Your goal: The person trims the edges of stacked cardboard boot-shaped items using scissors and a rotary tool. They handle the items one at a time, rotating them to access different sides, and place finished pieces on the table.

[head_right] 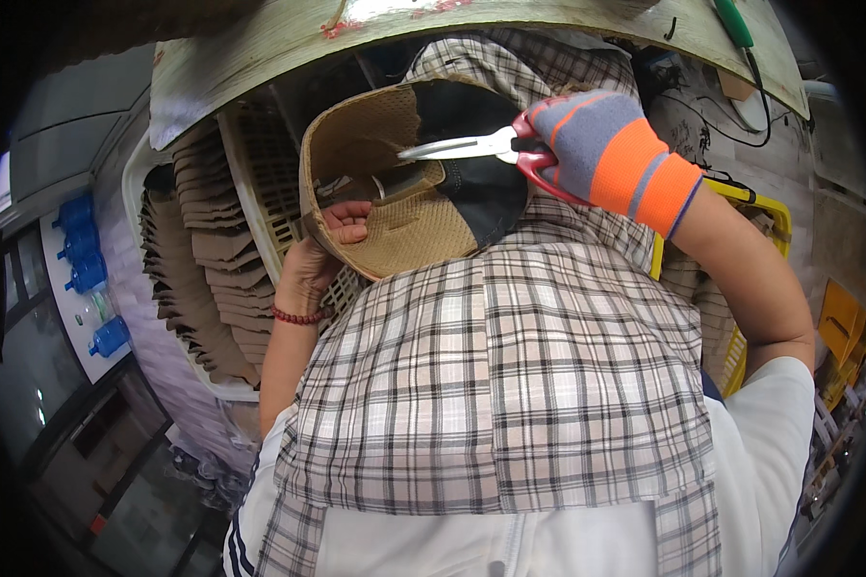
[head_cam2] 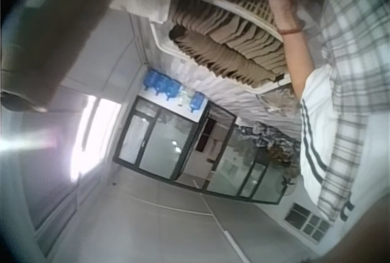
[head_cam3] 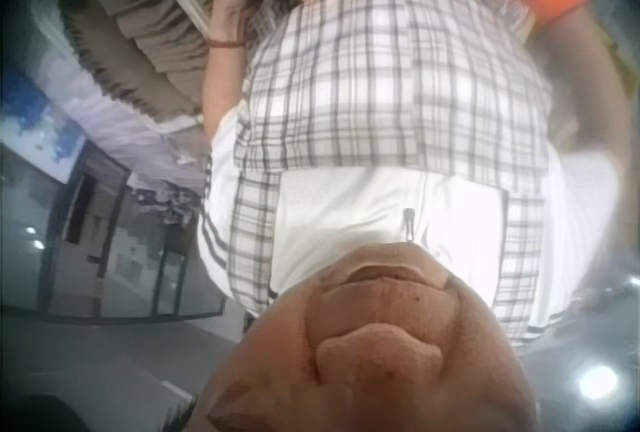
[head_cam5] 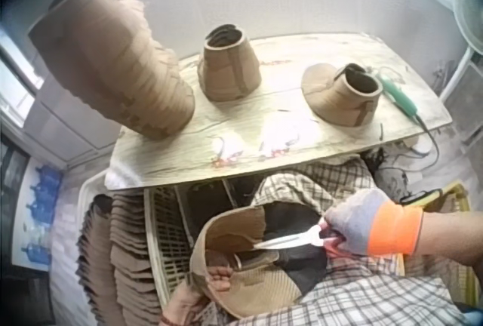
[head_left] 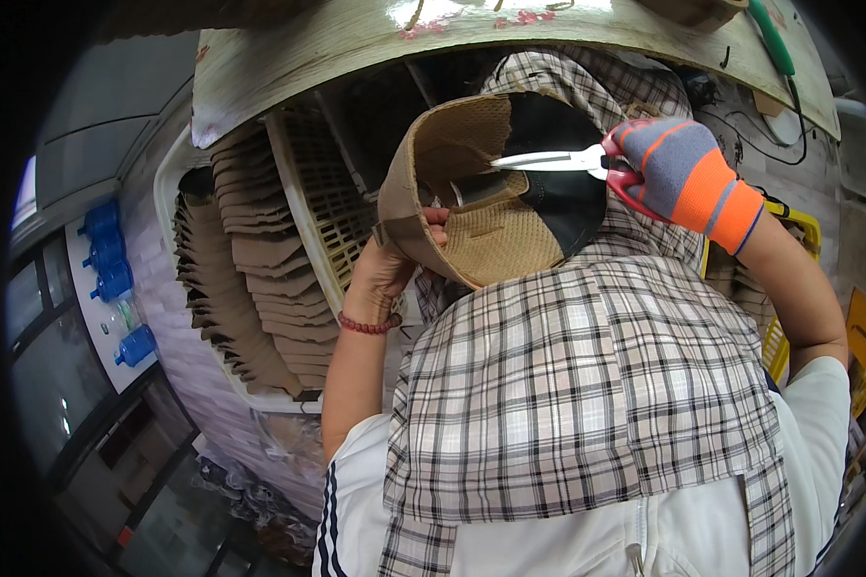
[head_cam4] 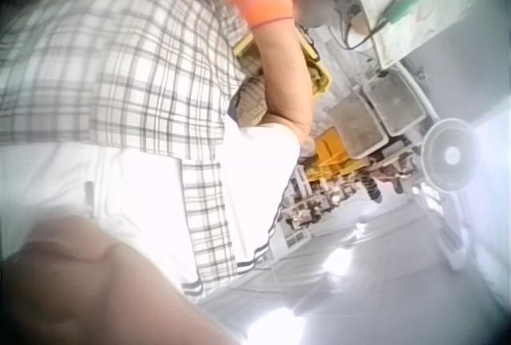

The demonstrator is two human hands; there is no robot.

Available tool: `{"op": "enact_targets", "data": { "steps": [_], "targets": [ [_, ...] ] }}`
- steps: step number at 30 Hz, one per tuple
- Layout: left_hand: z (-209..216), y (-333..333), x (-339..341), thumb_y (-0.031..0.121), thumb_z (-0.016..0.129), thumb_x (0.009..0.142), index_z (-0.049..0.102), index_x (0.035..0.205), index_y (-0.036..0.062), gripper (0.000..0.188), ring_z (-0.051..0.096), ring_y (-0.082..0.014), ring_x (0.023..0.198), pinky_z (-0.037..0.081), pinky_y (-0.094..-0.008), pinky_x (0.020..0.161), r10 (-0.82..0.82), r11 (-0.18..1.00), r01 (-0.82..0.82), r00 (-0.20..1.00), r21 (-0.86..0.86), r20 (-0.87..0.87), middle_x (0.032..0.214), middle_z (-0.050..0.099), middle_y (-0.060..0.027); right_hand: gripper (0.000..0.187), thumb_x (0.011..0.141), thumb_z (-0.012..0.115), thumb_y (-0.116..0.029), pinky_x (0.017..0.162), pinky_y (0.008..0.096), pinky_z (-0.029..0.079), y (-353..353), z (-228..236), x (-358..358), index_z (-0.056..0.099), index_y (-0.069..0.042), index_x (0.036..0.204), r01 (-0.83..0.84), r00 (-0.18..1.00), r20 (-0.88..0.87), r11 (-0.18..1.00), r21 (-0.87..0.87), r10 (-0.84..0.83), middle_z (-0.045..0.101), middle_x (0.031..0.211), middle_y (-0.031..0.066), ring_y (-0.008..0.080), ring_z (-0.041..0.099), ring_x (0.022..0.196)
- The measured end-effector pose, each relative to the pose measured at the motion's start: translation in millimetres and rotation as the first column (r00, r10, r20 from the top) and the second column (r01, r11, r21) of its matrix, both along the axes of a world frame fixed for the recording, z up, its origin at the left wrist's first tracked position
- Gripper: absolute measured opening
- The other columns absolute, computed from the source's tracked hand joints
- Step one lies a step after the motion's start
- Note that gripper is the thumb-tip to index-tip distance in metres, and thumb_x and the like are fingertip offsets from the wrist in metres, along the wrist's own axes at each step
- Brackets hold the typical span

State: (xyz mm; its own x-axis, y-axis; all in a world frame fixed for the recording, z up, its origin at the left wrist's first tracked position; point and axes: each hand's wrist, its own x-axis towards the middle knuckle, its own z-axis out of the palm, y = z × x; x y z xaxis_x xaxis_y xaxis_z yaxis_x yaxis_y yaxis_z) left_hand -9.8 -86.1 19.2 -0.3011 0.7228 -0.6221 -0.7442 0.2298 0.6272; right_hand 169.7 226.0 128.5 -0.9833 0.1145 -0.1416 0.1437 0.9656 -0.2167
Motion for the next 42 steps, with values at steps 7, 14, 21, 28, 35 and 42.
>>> {"op": "enact_targets", "data": {
  "steps": [7,14,21,28,35,42],
  "targets": [
    [5.1,8.8,4.0,-0.001,0.076,0.074,0.065,0.107,-0.0052,0.035,0.067,-0.0205,0.088,0.056,-0.0311,0.083,0.064,0.998,-0.067,0.967,0.004,0.247,0.096,0.069,-0.0105,0.027,0.074,0.073,-0.028,0.078,0.0334,0.051,-36.7,-6.5,-27.1,0.069,-0.013,0.095,-0.122,0.992,0.014,0.992,-0.012,0.122,0.068,0.088,0.0069,0.0240,0.065,0.088],
    [-12.2,1.9,1.1,-0.004,0.078,0.070,0.066,0.101,-0.0030,0.033,0.068,-0.0208,0.083,0.059,-0.0340,0.075,0.105,0.993,-0.090,0.964,-0.072,0.246,0.095,0.068,-0.0099,0.022,0.074,0.073,-0.027,0.076,0.0328,0.051,-51.3,-12.9,-38.1,0.070,-0.017,0.093,-0.178,0.982,0.084,0.979,0.104,0.170,0.068,0.084,0.0050,0.0205,0.066,0.086],
    [-14.1,3.9,0.8,-0.002,0.078,0.071,0.067,0.101,-0.0029,0.033,0.068,-0.0213,0.083,0.059,-0.0330,0.075,0.050,0.997,-0.033,0.968,-0.071,0.244,0.097,0.068,-0.0110,0.029,0.077,0.072,-0.034,0.068,0.0335,0.053,-45.1,-15.1,-33.6,0.069,-0.014,0.097,-0.156,0.987,0.055,0.984,0.090,0.152,0.067,0.076,0.0053,0.0241,0.068,0.074],
    [-12.4,3.3,5.2,0.000,0.077,0.074,0.065,0.108,-0.0026,0.035,0.066,-0.0203,0.090,0.057,-0.0325,0.079,0.034,0.997,-0.024,0.990,-0.077,0.134,0.104,0.068,-0.0115,0.043,0.070,0.074,-0.039,0.069,0.0374,0.052,-4.9,-9.7,-6.4,0.065,-0.005,0.096,-0.040,0.984,0.169,0.996,-0.078,0.053,0.066,0.083,0.0124,0.0307,0.064,0.080],
    [2.8,5.7,13.2,-0.001,0.078,0.073,0.064,0.111,-0.0032,0.041,0.062,-0.0206,0.102,0.054,-0.0330,0.089,0.061,0.998,-0.059,0.995,-0.031,0.075,0.113,0.065,-0.0116,0.081,0.057,0.073,-0.072,0.072,0.0367,0.052,-0.5,-16.0,-2.5,0.065,-0.006,0.102,-0.092,0.968,0.218,0.983,-0.159,0.126,0.066,0.084,0.0114,0.0298,0.065,0.084],
    [3.3,8.3,12.9,-0.001,0.078,0.072,0.067,0.108,-0.0020,0.038,0.063,-0.0216,0.100,0.054,-0.0339,0.089,0.055,0.998,-0.051,0.994,-0.040,0.092,0.113,0.066,-0.0124,0.084,0.059,0.066,-0.078,0.064,0.0369,0.053,-14.9,-19.9,-20.3,0.066,-0.006,0.101,-0.076,0.892,0.431,0.984,-0.158,0.138,0.067,0.081,0.0107,0.0301,0.067,0.076]
  ]
}}
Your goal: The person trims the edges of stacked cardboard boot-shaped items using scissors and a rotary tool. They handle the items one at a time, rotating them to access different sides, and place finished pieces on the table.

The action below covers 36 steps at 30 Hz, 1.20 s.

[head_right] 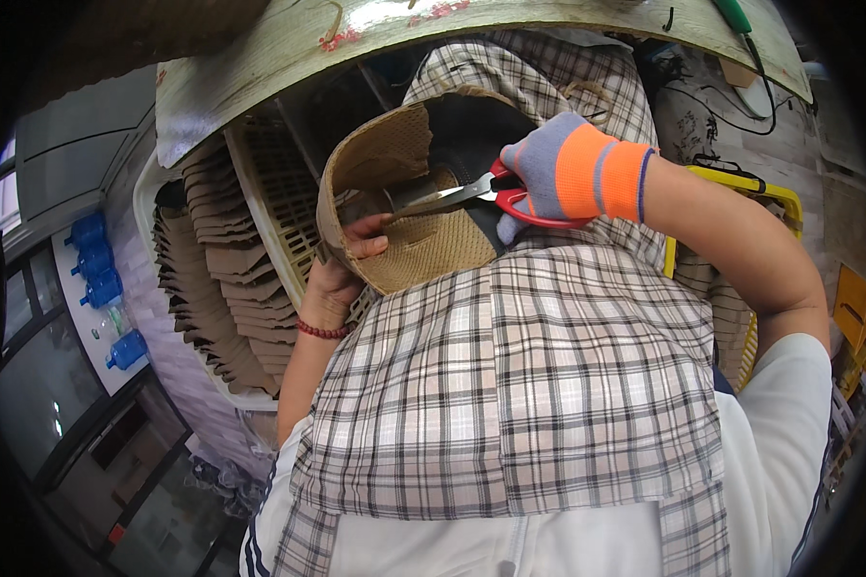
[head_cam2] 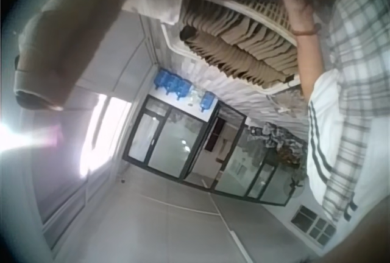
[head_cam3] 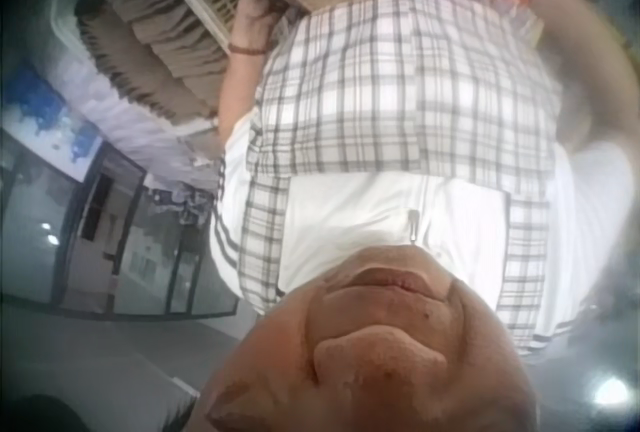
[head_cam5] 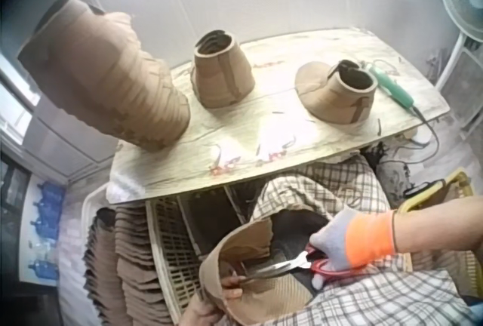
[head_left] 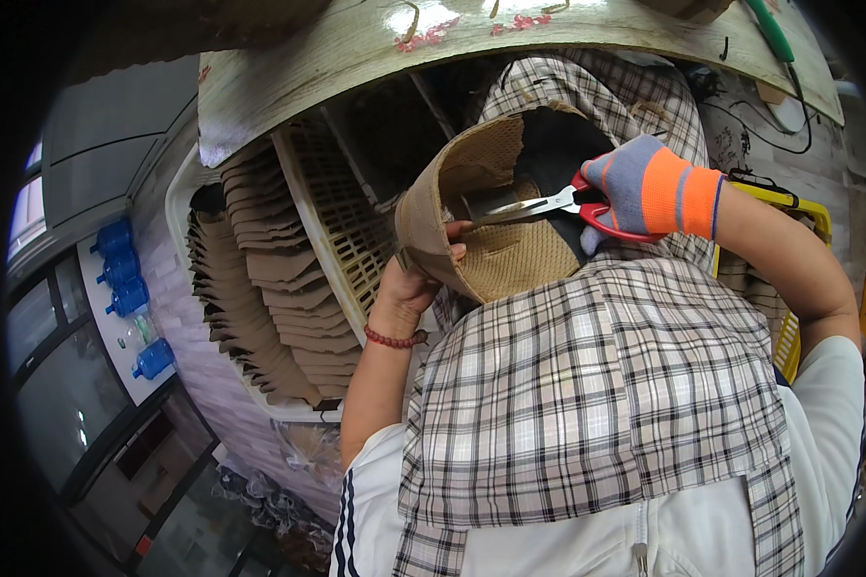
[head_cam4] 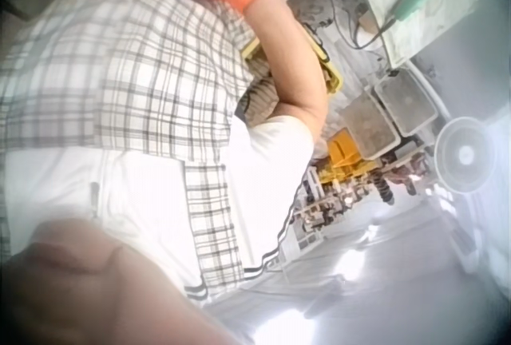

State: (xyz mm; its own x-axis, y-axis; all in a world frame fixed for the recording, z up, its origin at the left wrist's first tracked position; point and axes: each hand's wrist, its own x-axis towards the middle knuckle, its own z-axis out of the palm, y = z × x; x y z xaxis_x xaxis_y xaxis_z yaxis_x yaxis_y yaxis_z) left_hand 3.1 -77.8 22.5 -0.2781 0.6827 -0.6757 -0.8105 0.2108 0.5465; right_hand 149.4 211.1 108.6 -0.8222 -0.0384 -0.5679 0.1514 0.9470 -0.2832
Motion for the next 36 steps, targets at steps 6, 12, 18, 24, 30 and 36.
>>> {"op": "enact_targets", "data": {
  "steps": [6,12,18,24,30,36],
  "targets": [
    [-7.5,-3.3,1.5,-0.002,0.078,0.072,0.067,0.106,-0.0017,0.035,0.064,-0.0225,0.100,0.055,-0.0349,0.089,0.032,0.999,-0.033,0.998,0.014,0.048,0.112,0.066,-0.0130,0.079,0.060,0.071,-0.073,0.064,0.0365,0.052,0.6,13.3,-7.8,0.067,-0.004,0.098,0.025,0.994,0.105,0.998,0.051,-0.030,0.067,0.080,0.0137,0.0316,0.066,0.075],
    [-4.0,-1.6,3.2,-0.004,0.079,0.070,0.067,0.106,-0.0019,0.037,0.064,-0.0226,0.099,0.055,-0.0355,0.088,0.067,0.998,-0.068,0.995,0.003,0.070,0.109,0.067,-0.0129,0.085,0.059,0.066,-0.079,0.062,0.0363,0.054,-12.0,18.0,-19.2,0.067,-0.003,0.098,-0.027,0.998,0.055,0.999,0.020,0.026,0.068,0.078,0.0123,0.0297,0.068,0.073],
    [-14.1,-5.4,2.5,-0.004,0.081,0.067,0.067,0.103,-0.0019,0.039,0.065,-0.0220,0.096,0.056,-0.0354,0.086,0.109,0.994,-0.110,0.986,-0.005,0.127,0.105,0.067,-0.0115,0.079,0.067,0.057,-0.082,0.058,0.0356,0.054,-22.5,2.1,-32.6,0.071,-0.006,0.083,-0.095,0.990,0.113,0.994,0.055,0.088,0.067,0.069,0.0105,0.0276,0.068,0.066],
    [-17.5,-4.8,1.3,-0.004,0.081,0.066,0.067,0.103,-0.0012,0.039,0.065,-0.0215,0.094,0.056,-0.0345,0.085,0.101,0.995,-0.102,0.988,0.007,0.119,0.103,0.067,-0.0099,0.058,0.079,0.060,-0.060,0.061,0.0378,0.053,-26.9,25.3,-39.7,0.070,-0.005,0.095,-0.097,0.976,0.199,0.995,0.017,0.091,0.068,0.072,0.0142,0.0315,0.067,0.069],
    [-16.8,-6.3,1.5,-0.003,0.080,0.068,0.067,0.101,0.0007,0.036,0.065,-0.0194,0.092,0.057,-0.0323,0.080,0.076,0.997,-0.076,0.995,-0.011,0.069,0.099,0.067,-0.0070,0.058,0.078,0.059,-0.064,0.061,0.0381,0.053,-29.4,24.5,-38.0,0.071,-0.008,0.092,-0.060,0.982,0.179,0.998,0.022,0.055,0.068,0.071,0.0129,0.0325,0.067,0.069],
    [-13.4,3.9,-13.4,0.010,0.067,0.086,0.061,0.110,0.0013,0.026,0.061,-0.0166,0.093,0.051,-0.0312,0.083,0.157,0.949,-0.130,0.985,0.287,-0.073,0.103,0.064,-0.0067,0.048,0.083,0.060,-0.053,0.061,0.0377,0.051,11.3,5.2,-31.3,0.070,-0.006,0.093,0.006,0.928,0.368,0.985,-0.172,0.059,0.066,0.068,0.0119,0.0326,0.066,0.068]
  ]
}}
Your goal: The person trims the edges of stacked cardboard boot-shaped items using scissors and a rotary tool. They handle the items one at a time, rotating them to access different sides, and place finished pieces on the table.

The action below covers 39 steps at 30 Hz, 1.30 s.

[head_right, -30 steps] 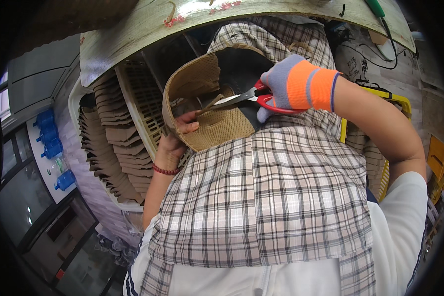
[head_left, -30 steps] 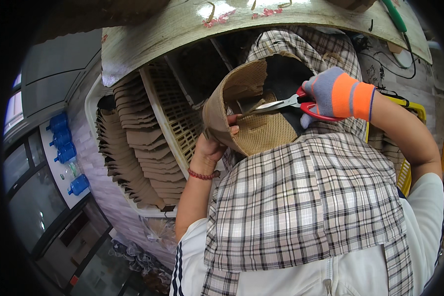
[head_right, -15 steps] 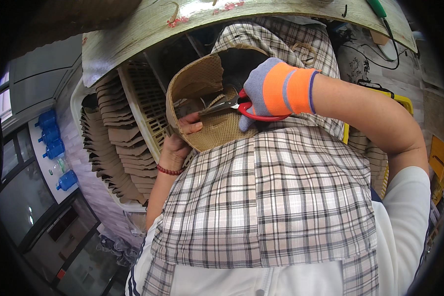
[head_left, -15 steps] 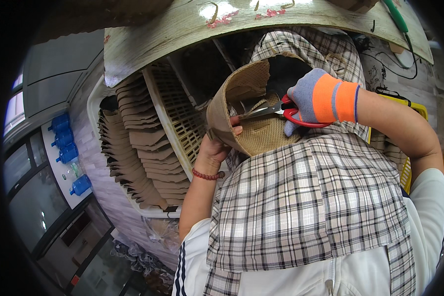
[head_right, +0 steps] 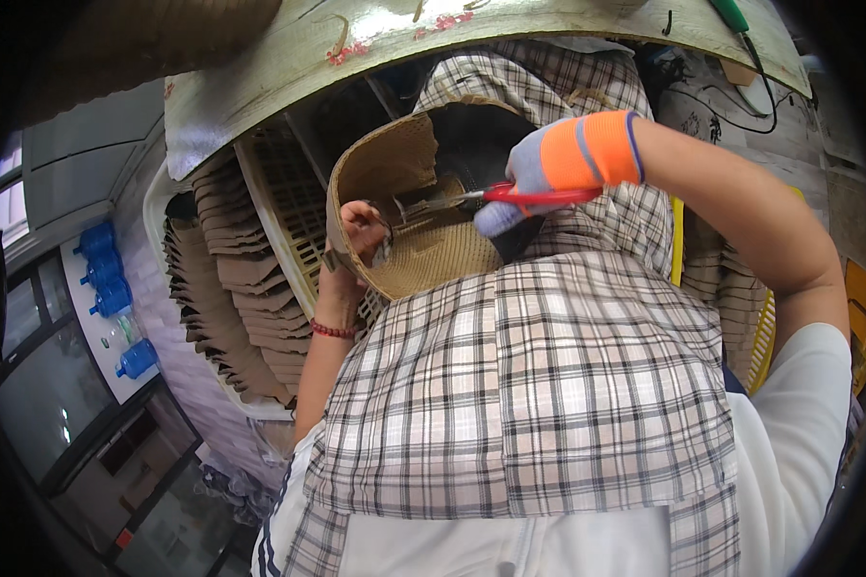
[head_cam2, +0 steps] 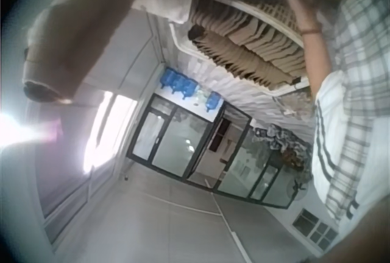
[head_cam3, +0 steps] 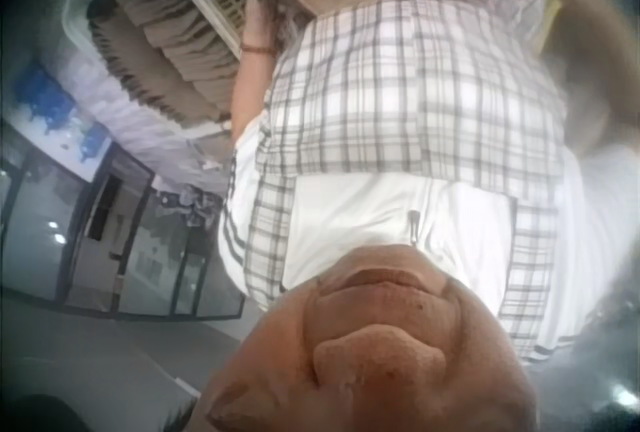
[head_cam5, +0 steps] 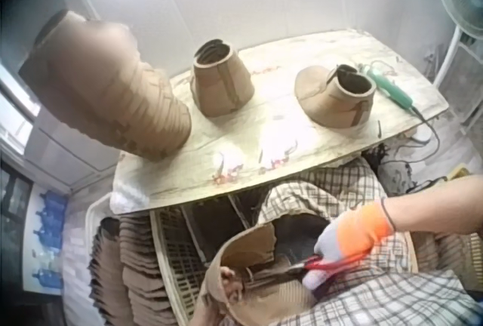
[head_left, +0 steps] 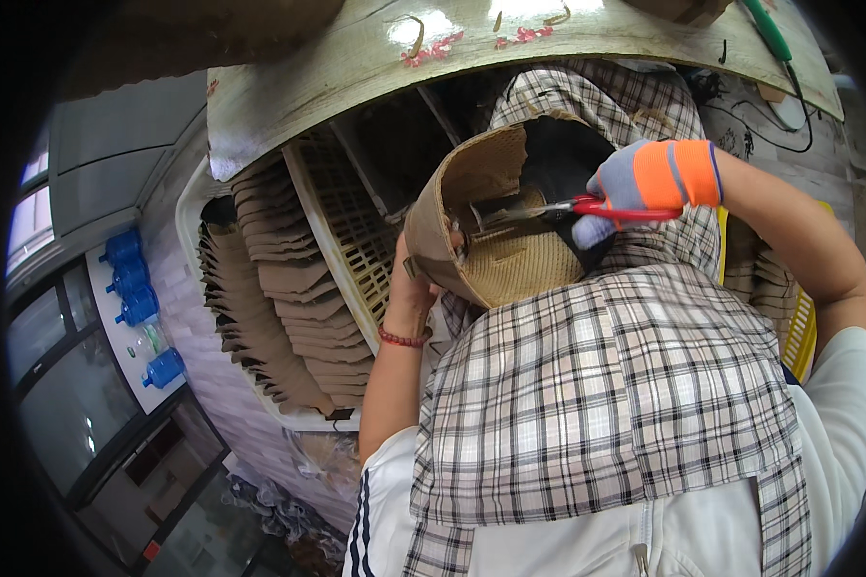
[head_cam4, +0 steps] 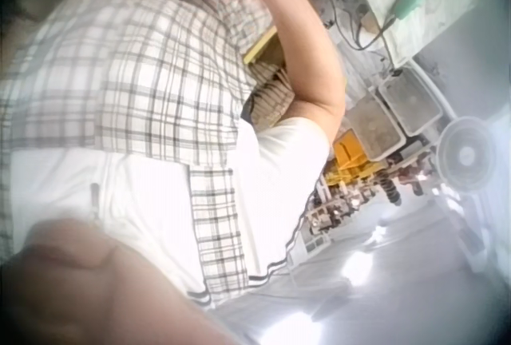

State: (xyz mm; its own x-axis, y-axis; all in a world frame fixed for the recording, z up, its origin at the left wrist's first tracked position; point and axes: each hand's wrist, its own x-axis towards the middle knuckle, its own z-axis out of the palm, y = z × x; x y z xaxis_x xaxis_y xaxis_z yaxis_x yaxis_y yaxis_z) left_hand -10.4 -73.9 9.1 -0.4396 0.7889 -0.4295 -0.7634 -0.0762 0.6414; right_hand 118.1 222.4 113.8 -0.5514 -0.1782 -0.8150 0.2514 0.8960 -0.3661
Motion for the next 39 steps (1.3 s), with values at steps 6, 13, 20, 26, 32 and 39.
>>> {"op": "enact_targets", "data": {
  "steps": [6,13,20,26,32,39],
  "targets": [
    [4.3,28.0,-7.9,0.016,0.061,0.093,0.060,0.112,0.0048,0.023,0.059,-0.0188,0.100,0.048,-0.0346,0.087,0.155,0.981,-0.146,0.986,0.128,-0.064,0.108,0.063,-0.0073,0.069,0.093,0.044,-0.059,0.044,0.0285,0.047,27.8,-22.7,-11.5,0.070,0.003,0.083,0.317,0.914,0.379,0.835,-0.450,-0.142,0.058,0.057,0.0062,0.0150,0.058,0.049],
    [-8.6,26.7,-24.3,0.012,0.063,0.092,0.067,0.102,0.0075,0.012,0.064,-0.0174,0.091,0.051,-0.0341,0.083,0.108,0.986,-0.113,0.993,0.125,0.046,0.097,0.068,-0.0044,0.083,0.092,0.031,-0.070,0.046,0.0294,0.052,14.7,-12.4,-43.5,0.071,0.002,0.086,0.205,0.939,0.342,0.861,-0.466,-0.039,0.056,0.058,0.0061,0.0173,0.059,0.050],
    [-17.2,26.3,-26.9,0.014,0.063,0.091,0.068,0.099,0.0082,0.010,0.064,-0.0185,0.093,0.051,-0.0365,0.083,0.145,0.984,-0.151,0.987,0.091,0.067,0.098,0.069,-0.0054,0.078,0.093,0.037,-0.065,0.044,0.0312,0.053,9.3,-19.3,-53.6,0.069,0.004,0.080,0.266,0.915,0.393,0.860,-0.435,-0.085,0.056,0.059,0.0084,0.0185,0.059,0.049],
    [-25.1,20.5,-34.1,0.013,0.062,0.092,0.069,0.100,0.0070,0.012,0.064,-0.0225,0.096,0.051,-0.0389,0.086,0.104,0.989,-0.113,0.991,0.100,0.088,0.102,0.069,-0.0071,0.077,0.088,0.044,-0.069,0.042,0.0295,0.050,0.8,-4.9,-54.2,0.066,0.003,0.070,0.282,0.924,0.351,0.889,-0.360,-0.151,0.058,0.059,0.0084,0.0180,0.056,0.044],
    [-5.1,34.8,-22.8,0.022,0.050,0.097,0.063,0.108,0.0050,0.024,0.064,-0.0123,0.079,0.055,-0.0267,0.070,0.192,0.980,-0.196,0.976,-0.026,-0.107,0.094,0.067,-0.0017,0.065,0.077,0.065,-0.066,0.040,0.0295,0.047,-14.6,2.2,-32.5,0.056,-0.005,0.057,0.369,0.923,0.177,0.913,-0.171,-0.340,0.054,0.053,0.0052,0.0170,0.051,0.041],
    [-46.6,36.4,-21.7,0.018,0.068,0.089,0.060,0.119,0.0056,0.033,0.062,-0.0134,0.090,0.053,-0.0285,0.079,0.099,0.978,-0.075,0.988,0.194,-0.117,0.104,0.065,-0.0017,0.097,0.084,0.025,-0.082,0.042,0.0288,0.046,31.4,-26.8,17.6,0.067,0.005,0.093,0.474,0.843,0.501,0.712,-0.518,-0.197,0.052,0.054,0.0069,0.0169,0.053,0.044]
  ]
}}
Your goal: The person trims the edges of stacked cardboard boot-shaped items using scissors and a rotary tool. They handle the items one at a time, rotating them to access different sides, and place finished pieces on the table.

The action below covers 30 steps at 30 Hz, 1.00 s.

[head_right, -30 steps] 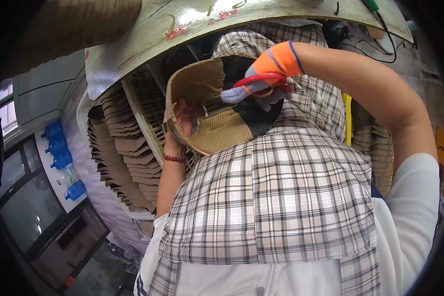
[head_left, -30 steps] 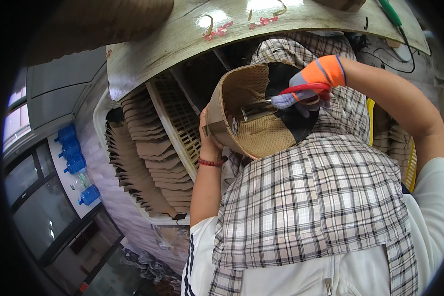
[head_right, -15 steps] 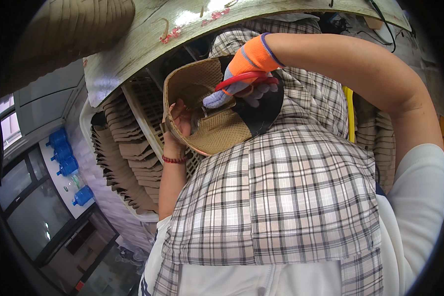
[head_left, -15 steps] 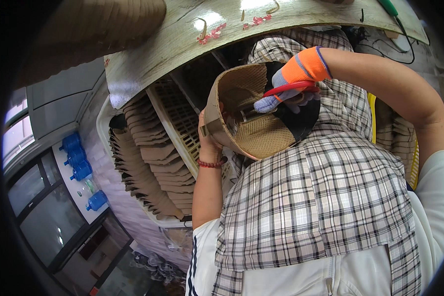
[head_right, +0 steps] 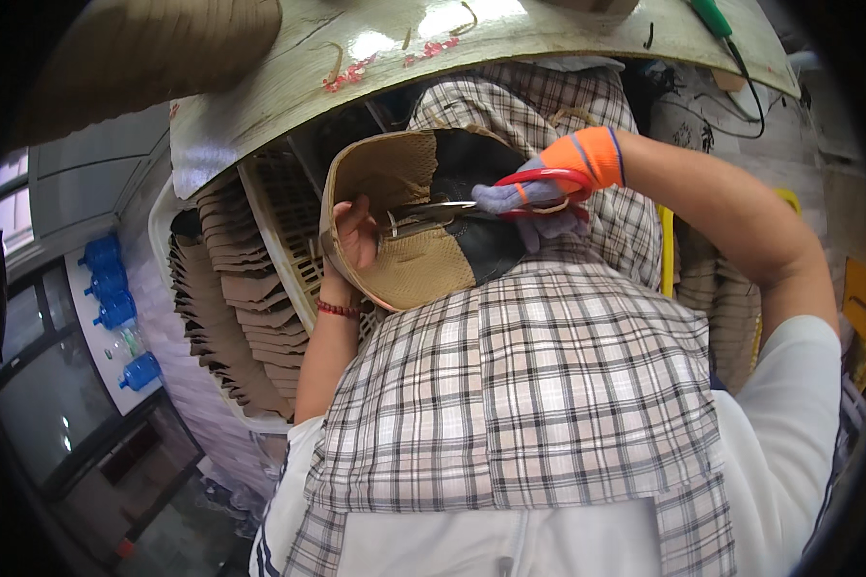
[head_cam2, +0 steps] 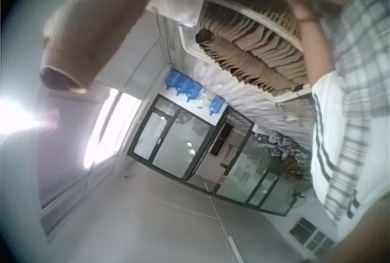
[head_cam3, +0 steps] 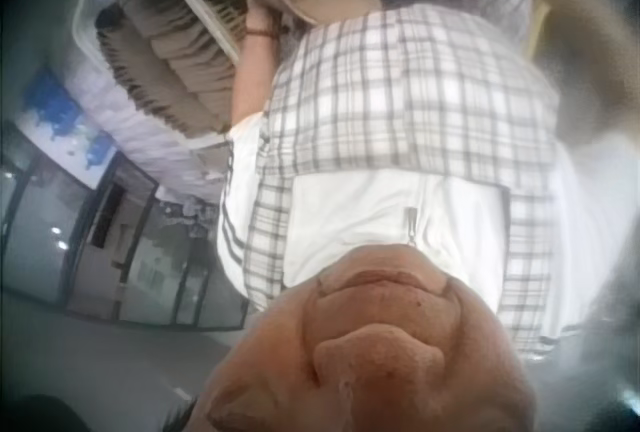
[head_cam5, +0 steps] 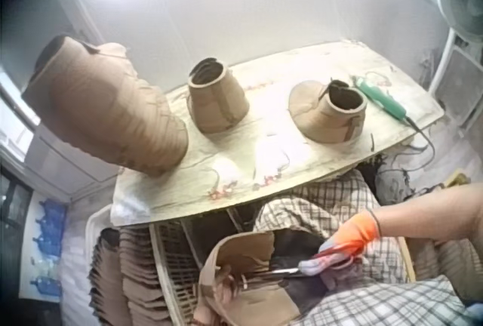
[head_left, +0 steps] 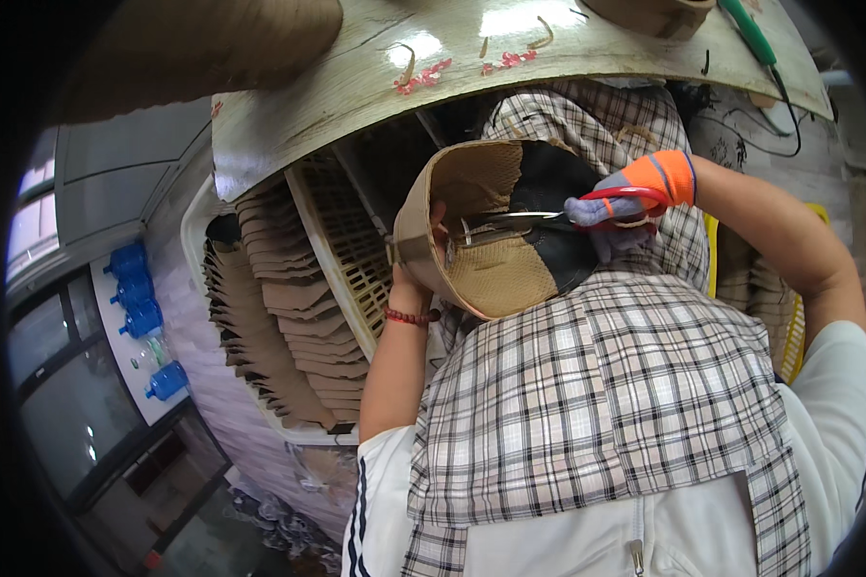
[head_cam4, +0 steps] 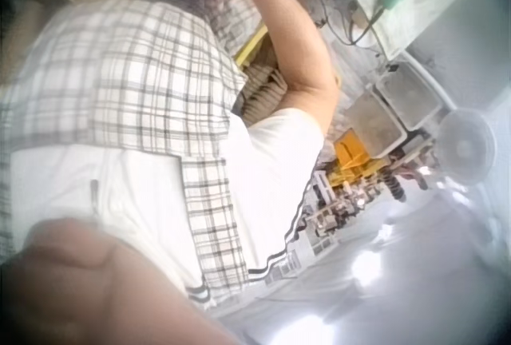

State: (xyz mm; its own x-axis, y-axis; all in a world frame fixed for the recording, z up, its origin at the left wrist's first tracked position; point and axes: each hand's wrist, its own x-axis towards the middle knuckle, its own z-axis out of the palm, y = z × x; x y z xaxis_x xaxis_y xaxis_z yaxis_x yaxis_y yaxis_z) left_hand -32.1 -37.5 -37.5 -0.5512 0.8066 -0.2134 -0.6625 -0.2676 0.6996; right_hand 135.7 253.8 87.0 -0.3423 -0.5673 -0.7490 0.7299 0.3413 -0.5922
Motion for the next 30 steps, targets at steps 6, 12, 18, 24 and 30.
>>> {"op": "enact_targets", "data": {
  "steps": [6,12,18,24,30],
  "targets": [
    [43.5,30.6,5.5,0.014,0.072,0.086,0.059,0.121,0.0053,0.039,0.059,-0.0162,0.103,0.051,-0.0308,0.086,0.029,0.993,-0.015,0.992,-0.115,0.120,0.114,0.062,-0.0029,0.102,0.080,0.023,-0.085,0.042,0.0286,0.044,20.4,-23.9,17.9,0.067,0.006,0.095,0.210,0.976,0.105,0.943,-0.256,-0.189,0.049,0.052,0.0054,0.0150,0.051,0.045],
    [16.1,21.4,-4.8,0.013,0.071,0.087,0.060,0.123,0.0071,0.038,0.058,-0.0150,0.106,0.051,-0.0301,0.088,0.029,0.979,0.006,0.985,-0.201,0.170,0.118,0.062,-0.0020,0.097,0.089,0.016,-0.076,0.046,0.0255,0.043,28.6,-25.0,-5.5,0.068,0.005,0.098,0.040,0.999,-0.004,0.987,-0.156,-0.041,0.053,0.060,0.0033,0.0123,0.050,0.050],
    [10.3,20.7,-4.1,0.016,0.065,0.091,0.058,0.124,0.0047,0.035,0.059,-0.0155,0.105,0.050,-0.0299,0.090,0.008,0.984,-0.013,1.000,-0.179,-0.030,0.118,0.062,-0.0026,0.084,0.086,0.040,-0.075,0.042,0.0262,0.045,26.1,-0.3,-14.2,0.071,0.003,0.087,-0.049,0.974,-0.218,0.995,0.086,0.067,0.050,0.049,0.0024,0.0121,0.053,0.043],
    [93.8,11.7,-5.8,0.018,0.050,0.095,0.061,0.115,0.0016,0.028,0.058,-0.0115,0.098,0.049,-0.0268,0.084,-0.242,0.940,0.007,0.722,-0.342,-0.649,0.107,0.064,-0.0037,0.038,0.089,0.062,-0.041,0.049,0.0293,0.043,21.4,-11.6,34.8,0.066,-0.004,0.095,0.065,0.821,-0.570,0.988,0.139,0.026,0.060,0.064,0.0046,0.0135,0.056,0.054],
    [274.2,57.4,7.1,0.011,0.061,0.080,0.065,0.101,-0.0003,0.024,0.067,-0.0257,0.091,0.050,-0.0390,0.091,-0.050,0.974,-0.212,-0.561,0.084,-0.826,0.102,0.069,-0.0151,0.042,0.086,0.062,-0.048,0.067,0.0405,0.049,8.4,-8.1,102.6,0.062,-0.008,0.097,0.474,0.685,-0.721,0.815,0.333,-0.104,0.065,0.075,0.0133,0.0333,0.065,0.076]
  ]
}}
